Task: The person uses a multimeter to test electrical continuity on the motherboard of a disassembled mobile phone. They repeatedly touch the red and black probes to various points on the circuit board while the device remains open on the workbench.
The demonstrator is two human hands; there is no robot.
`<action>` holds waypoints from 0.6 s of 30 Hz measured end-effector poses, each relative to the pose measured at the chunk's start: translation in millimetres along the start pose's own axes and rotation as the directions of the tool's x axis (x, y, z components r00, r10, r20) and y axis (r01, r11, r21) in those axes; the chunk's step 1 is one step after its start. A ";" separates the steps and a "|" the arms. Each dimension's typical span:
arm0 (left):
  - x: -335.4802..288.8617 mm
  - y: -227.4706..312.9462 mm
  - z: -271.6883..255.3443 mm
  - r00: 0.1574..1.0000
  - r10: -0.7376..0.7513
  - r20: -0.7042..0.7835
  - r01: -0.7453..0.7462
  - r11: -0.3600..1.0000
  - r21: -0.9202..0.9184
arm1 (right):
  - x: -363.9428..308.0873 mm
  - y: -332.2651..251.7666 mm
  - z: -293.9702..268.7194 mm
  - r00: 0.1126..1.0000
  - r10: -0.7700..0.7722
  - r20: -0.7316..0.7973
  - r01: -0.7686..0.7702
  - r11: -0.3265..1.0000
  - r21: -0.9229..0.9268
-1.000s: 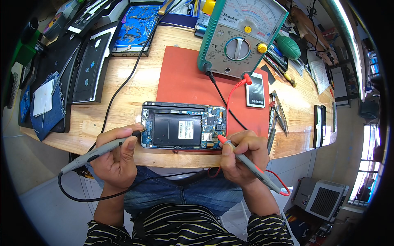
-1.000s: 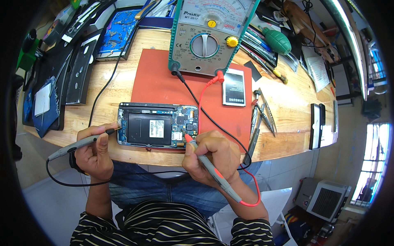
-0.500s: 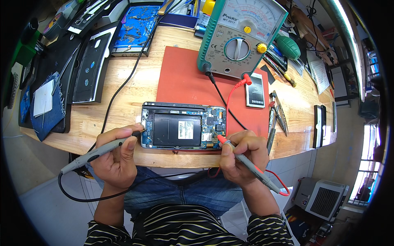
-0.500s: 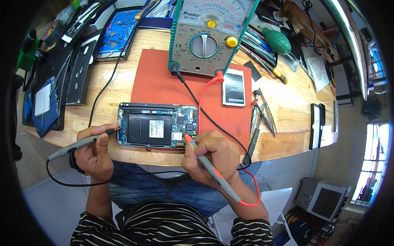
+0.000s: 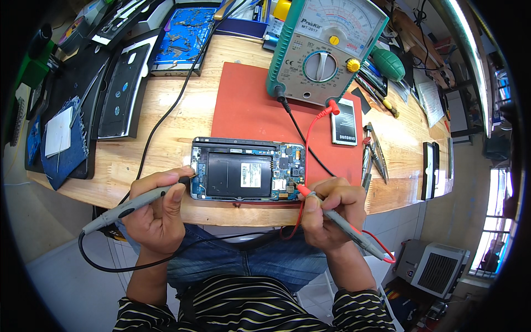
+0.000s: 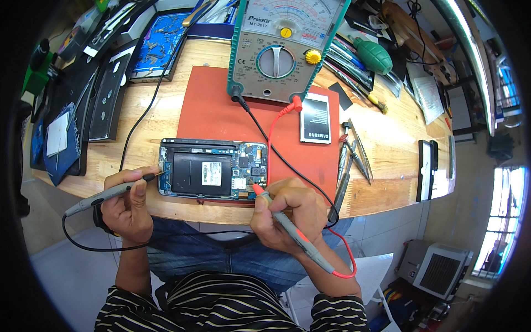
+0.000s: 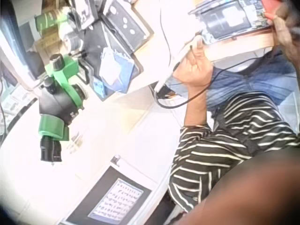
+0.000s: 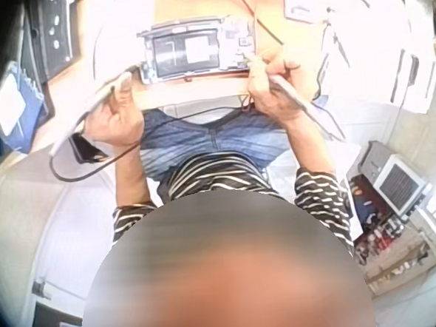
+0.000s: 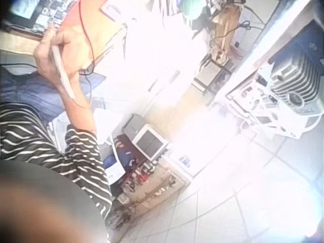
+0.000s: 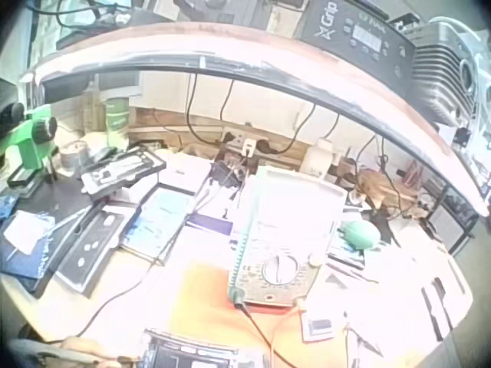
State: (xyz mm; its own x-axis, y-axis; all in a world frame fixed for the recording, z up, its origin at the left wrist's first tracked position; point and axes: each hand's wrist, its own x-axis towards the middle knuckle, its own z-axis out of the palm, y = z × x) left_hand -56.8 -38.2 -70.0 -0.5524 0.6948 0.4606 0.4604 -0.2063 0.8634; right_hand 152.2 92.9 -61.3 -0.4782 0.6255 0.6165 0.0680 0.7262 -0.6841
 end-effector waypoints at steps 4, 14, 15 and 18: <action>-0.8 2.0 -1.7 0.999 -0.025 0.039 0.025 1.000 0.002 | 1.3 -1.2 -1.3 1.000 -0.009 0.025 0.010 0.999 -0.036; 0.4 0.4 0.1 1.000 0.013 0.000 -0.013 1.000 0.012 | 3.0 0.0 0.6 0.999 -0.012 0.032 0.013 1.000 -0.028; 0.3 0.7 -0.3 1.000 0.012 0.004 -0.012 1.000 0.008 | 2.9 0.2 0.7 0.999 -0.020 0.031 0.021 0.999 -0.040; 0.5 0.6 -0.2 1.000 0.004 0.002 -0.004 1.000 -0.002 | 2.9 1.1 1.1 0.999 -0.018 0.029 0.018 0.999 -0.027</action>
State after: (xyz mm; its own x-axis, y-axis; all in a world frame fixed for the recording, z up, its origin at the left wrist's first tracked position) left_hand -56.9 -38.2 -69.2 -0.5489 0.6954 0.4639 0.4613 -0.2108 0.8618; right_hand 149.9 95.1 -60.7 -0.5044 0.6041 0.6170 0.0829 0.7451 -0.6618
